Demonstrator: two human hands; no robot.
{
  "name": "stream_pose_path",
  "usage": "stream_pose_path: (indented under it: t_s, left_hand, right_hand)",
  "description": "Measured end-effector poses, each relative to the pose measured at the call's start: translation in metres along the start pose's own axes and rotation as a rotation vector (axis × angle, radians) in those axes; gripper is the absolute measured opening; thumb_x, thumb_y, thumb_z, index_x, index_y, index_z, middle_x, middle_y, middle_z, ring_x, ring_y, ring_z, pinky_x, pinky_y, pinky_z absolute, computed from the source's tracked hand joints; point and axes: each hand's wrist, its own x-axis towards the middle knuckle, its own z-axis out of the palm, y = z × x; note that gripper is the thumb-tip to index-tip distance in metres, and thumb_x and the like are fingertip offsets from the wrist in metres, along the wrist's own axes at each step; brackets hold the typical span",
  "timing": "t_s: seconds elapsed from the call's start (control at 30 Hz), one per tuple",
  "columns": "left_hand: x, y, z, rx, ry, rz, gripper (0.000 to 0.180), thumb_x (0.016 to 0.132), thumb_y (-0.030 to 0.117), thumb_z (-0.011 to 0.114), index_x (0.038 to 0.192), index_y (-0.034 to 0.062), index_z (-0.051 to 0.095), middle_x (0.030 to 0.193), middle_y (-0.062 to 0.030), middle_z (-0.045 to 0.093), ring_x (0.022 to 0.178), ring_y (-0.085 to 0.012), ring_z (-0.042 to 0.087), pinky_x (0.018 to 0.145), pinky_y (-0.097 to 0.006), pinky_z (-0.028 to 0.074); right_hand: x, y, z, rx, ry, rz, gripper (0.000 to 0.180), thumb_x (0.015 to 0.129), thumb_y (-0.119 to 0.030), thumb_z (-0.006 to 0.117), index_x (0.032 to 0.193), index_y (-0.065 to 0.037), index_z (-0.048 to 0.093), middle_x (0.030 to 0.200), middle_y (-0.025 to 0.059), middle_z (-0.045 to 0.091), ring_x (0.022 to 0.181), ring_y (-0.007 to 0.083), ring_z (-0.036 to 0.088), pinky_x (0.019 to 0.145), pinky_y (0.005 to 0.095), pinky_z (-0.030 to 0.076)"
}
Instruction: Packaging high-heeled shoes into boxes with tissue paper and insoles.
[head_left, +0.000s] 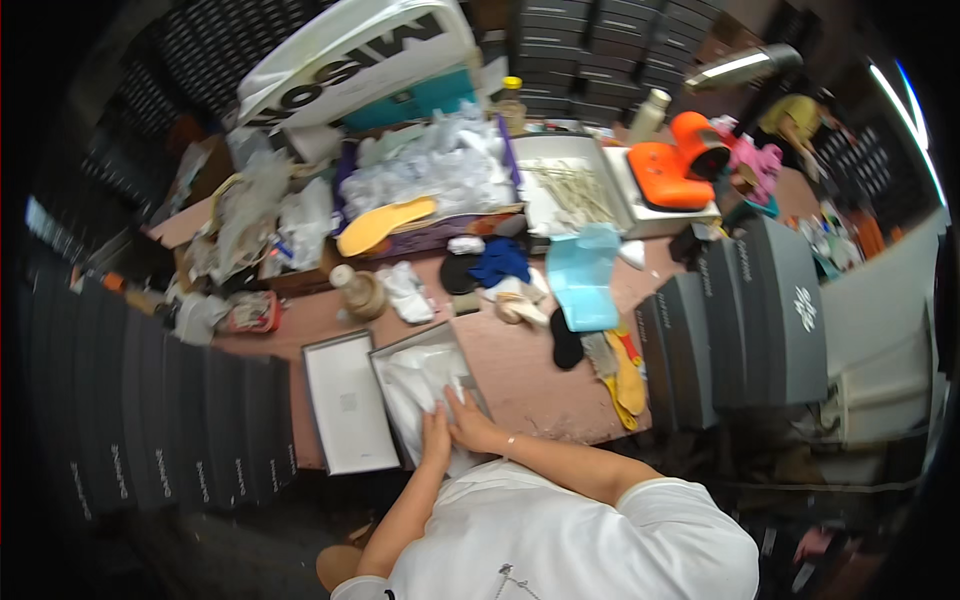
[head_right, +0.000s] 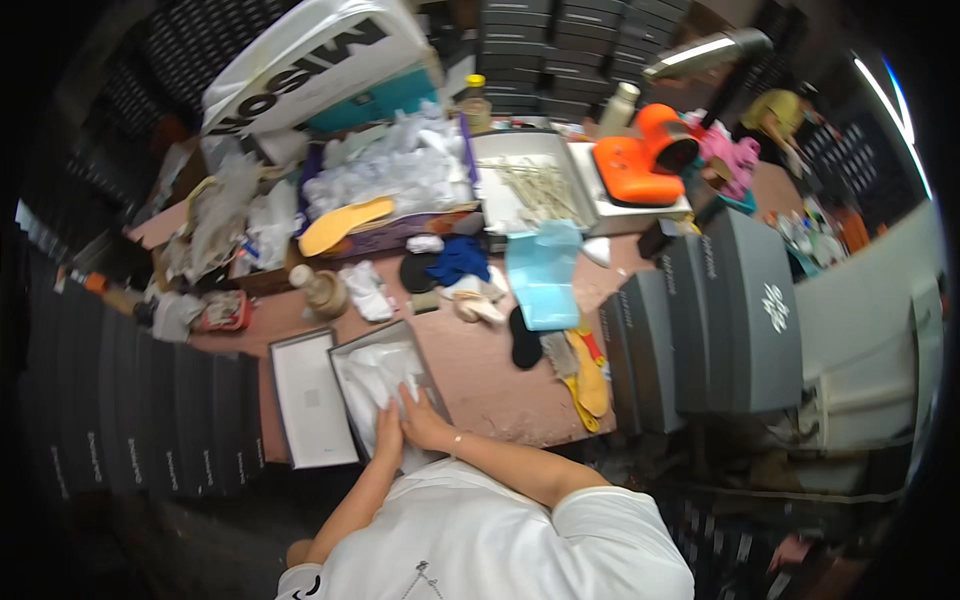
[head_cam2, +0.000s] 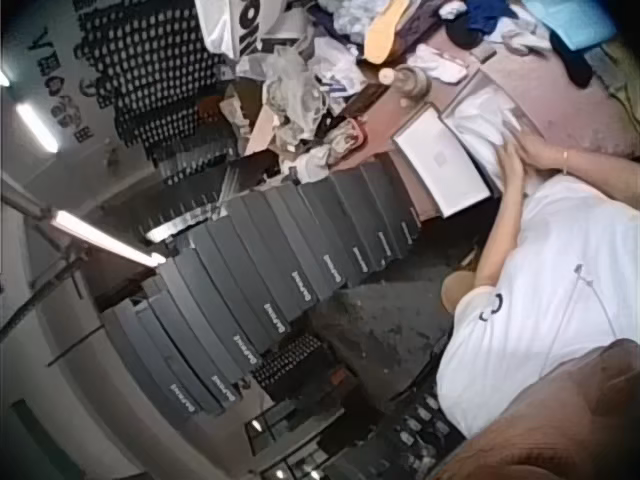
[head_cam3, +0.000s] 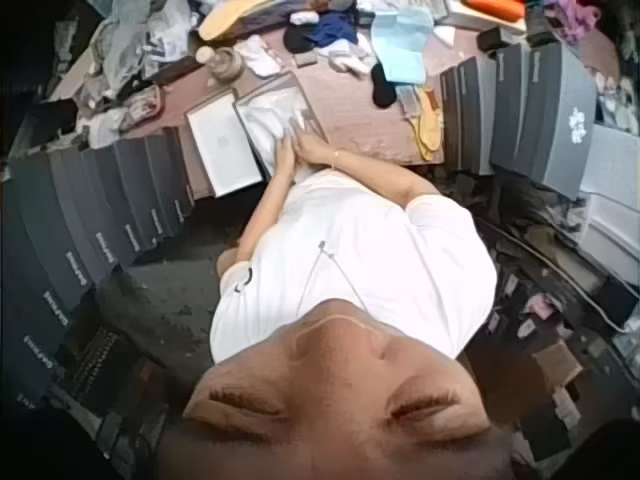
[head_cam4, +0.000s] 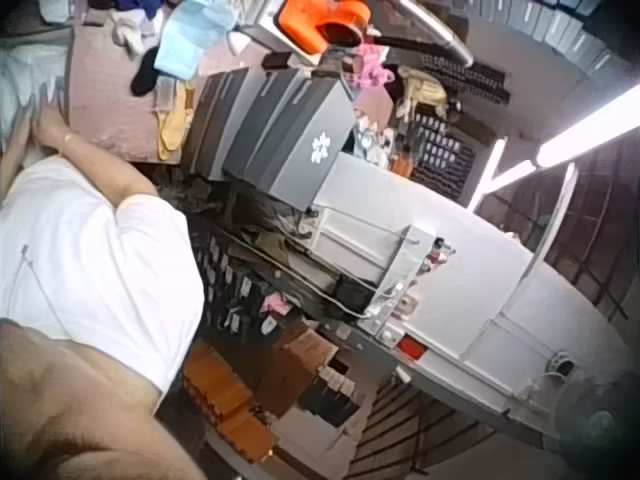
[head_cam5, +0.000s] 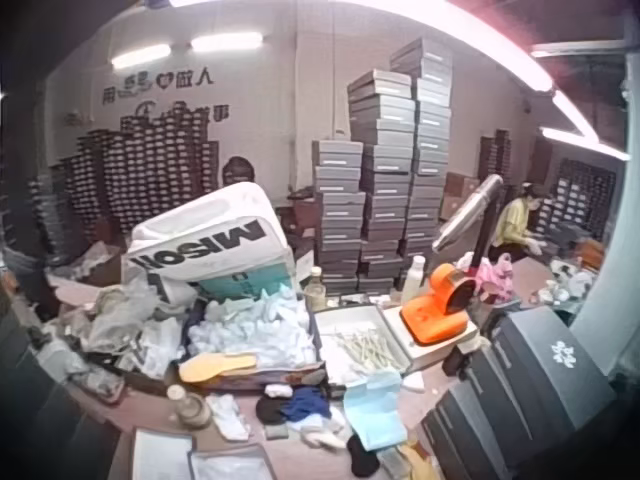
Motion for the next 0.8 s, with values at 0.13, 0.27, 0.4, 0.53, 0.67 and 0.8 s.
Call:
stream_pose_path:
  t_s: [0.13,0.27,0.4,0.53,0.67,0.8]
  left_hand:
    - [0.011,-0.005,-0.007,0.395,0.021,-0.075,0.060,0.089,0.044,0.057,0.121,-0.0062,0.048,0.119,-0.0260,0.053,0.109,-0.0389,0.053,0.091,-0.042,0.042]
    - [0.007,-0.014,0.009,0.415,0.123,0.385,0.053,0.084,0.033,0.066,0.118,-0.0035,0.051,0.113,-0.0250,0.054,0.106,-0.0407,0.053,0.090,-0.043,0.042]
    - [0.007,-0.009,0.014,0.371,0.116,0.346,0.057,0.083,0.036,0.067,0.121,-0.0033,0.050,0.116,-0.0234,0.052,0.108,-0.0389,0.051,0.092,-0.041,0.042]
    - [0.009,-0.018,0.016,0.323,0.117,0.351,0.058,0.082,0.037,0.068,0.119,-0.0040,0.049,0.114,-0.0229,0.052,0.104,-0.0376,0.052,0.090,-0.040,0.042]
    - [0.010,-0.006,0.017,0.279,0.107,0.336,0.058,0.081,0.035,0.069,0.118,-0.0049,0.049,0.112,-0.0222,0.052,0.102,-0.0358,0.053,0.088,-0.039,0.043]
    - [0.010,-0.006,0.017,0.244,0.094,0.275,0.056,0.081,0.032,0.070,0.116,-0.0055,0.049,0.111,-0.0213,0.052,0.100,-0.0345,0.054,0.086,-0.038,0.044]
  right_hand:
    - [-0.014,-0.033,-0.077,-0.005,-0.220,-0.186,0.059,0.087,-0.018,0.059,0.139,-0.003,0.038,0.137,0.0278,0.041,0.124,0.0375,0.046,0.094,0.0394,0.046]
    - [0.042,-0.070,-0.172,0.140,-0.023,-0.183,0.033,0.090,-0.009,0.055,0.121,0.003,0.055,0.102,0.0128,0.065,0.089,0.0167,0.063,0.079,0.0286,0.051]
    - [0.123,-0.112,-0.217,0.105,-0.241,-0.280,0.025,0.088,-0.008,0.053,0.109,0.004,0.061,0.095,0.0157,0.068,0.083,0.0225,0.067,0.077,0.0307,0.052]
    - [0.258,-0.129,-0.231,-0.306,-0.020,-0.504,0.024,0.079,-0.006,0.050,0.094,0.001,0.067,0.088,0.0218,0.066,0.083,0.0361,0.064,0.076,0.0397,0.050]
    - [0.357,-0.112,-0.240,-0.528,-0.267,-0.375,0.031,0.077,-0.010,0.051,0.102,-0.002,0.067,0.098,0.0216,0.066,0.093,0.0355,0.063,0.087,0.0399,0.047]
    - [0.382,-0.090,-0.221,-0.482,-0.154,-0.404,0.053,0.079,-0.014,0.051,0.130,-0.004,0.047,0.121,0.0264,0.055,0.113,0.0388,0.053,0.100,0.0394,0.040]
